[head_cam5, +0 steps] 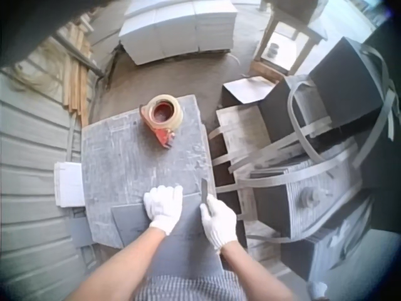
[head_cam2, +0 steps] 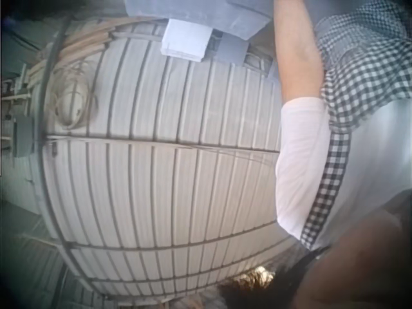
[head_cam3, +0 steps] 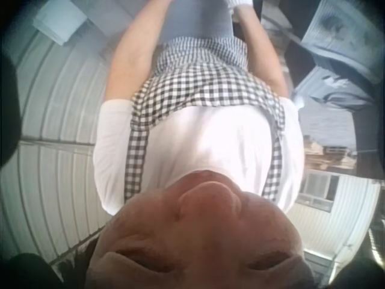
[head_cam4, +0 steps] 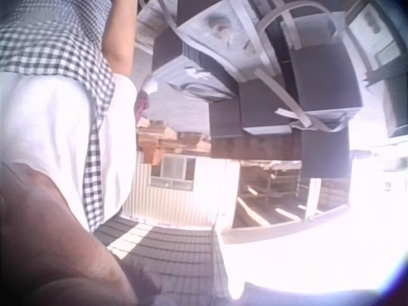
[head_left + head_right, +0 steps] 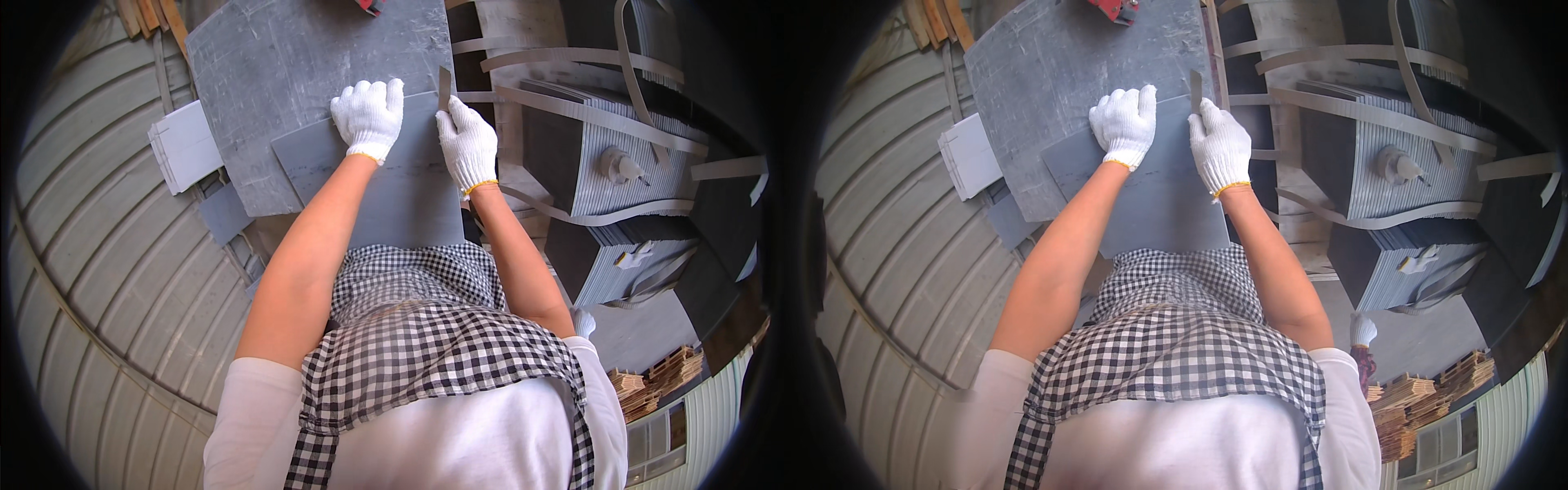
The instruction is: The person uses a utility knife to score and snap gray rectangular sheets on a workbench, then stacks the cut pieces. A second person assists by handling and stacking additional sheets nearby.
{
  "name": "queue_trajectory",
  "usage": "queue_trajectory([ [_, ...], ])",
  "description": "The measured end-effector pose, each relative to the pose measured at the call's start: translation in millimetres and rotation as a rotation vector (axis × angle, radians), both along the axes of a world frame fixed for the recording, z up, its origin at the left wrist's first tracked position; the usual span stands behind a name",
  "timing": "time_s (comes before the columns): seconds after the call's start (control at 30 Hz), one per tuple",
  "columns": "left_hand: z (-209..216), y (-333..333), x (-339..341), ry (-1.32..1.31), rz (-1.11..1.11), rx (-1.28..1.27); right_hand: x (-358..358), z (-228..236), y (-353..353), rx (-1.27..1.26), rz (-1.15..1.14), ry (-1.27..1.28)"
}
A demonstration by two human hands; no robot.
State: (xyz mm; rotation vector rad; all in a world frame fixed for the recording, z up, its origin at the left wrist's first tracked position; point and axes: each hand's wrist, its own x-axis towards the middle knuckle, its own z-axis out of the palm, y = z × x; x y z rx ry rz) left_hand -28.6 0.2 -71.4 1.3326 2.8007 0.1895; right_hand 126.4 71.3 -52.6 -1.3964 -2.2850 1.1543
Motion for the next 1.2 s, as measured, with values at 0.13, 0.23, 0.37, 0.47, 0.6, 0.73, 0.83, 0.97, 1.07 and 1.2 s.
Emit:
queue_trajectory([
  [0.13,0,1,1,0.005,0.005,0.000,5,-3,0,0.027,0.027,0.059],
  [0.23,-1,1,0,0.008,0.012,-0.017,7,2,-2,0.009,0.086,-0.003],
  [0.37,-1,2,1,0.006,0.001,0.022,8,3,-1,0.015,0.115,-0.037],
  [0.47,-3,0,1,0.011,-0.001,0.024,15,12,2,-0.052,0.162,-0.054],
  [0.6,0,1,1,0.010,-0.011,0.046,44,1,6,-0.148,-0.045,0.132],
  [0.73,-4,-2,0,-0.009,0.003,0.048,45,-4,18,-0.462,-0.239,0.148],
  [0.83,-1,0,0,-0.003,-0.009,0.005,25,24,14,-0.510,-0.138,0.079],
  [0.97,-2,0,0,0.039,-0.030,0.069,-1,30,-4,-1.006,-0.201,0.297],
  [1.07,-2,0,0,0.022,-0.024,0.056,-14,23,13,-0.959,-0.445,0.619],
  [1.2,1,-1,1,0.010,-0.019,0.044,14,11,53,-0.693,-0.570,0.611],
])
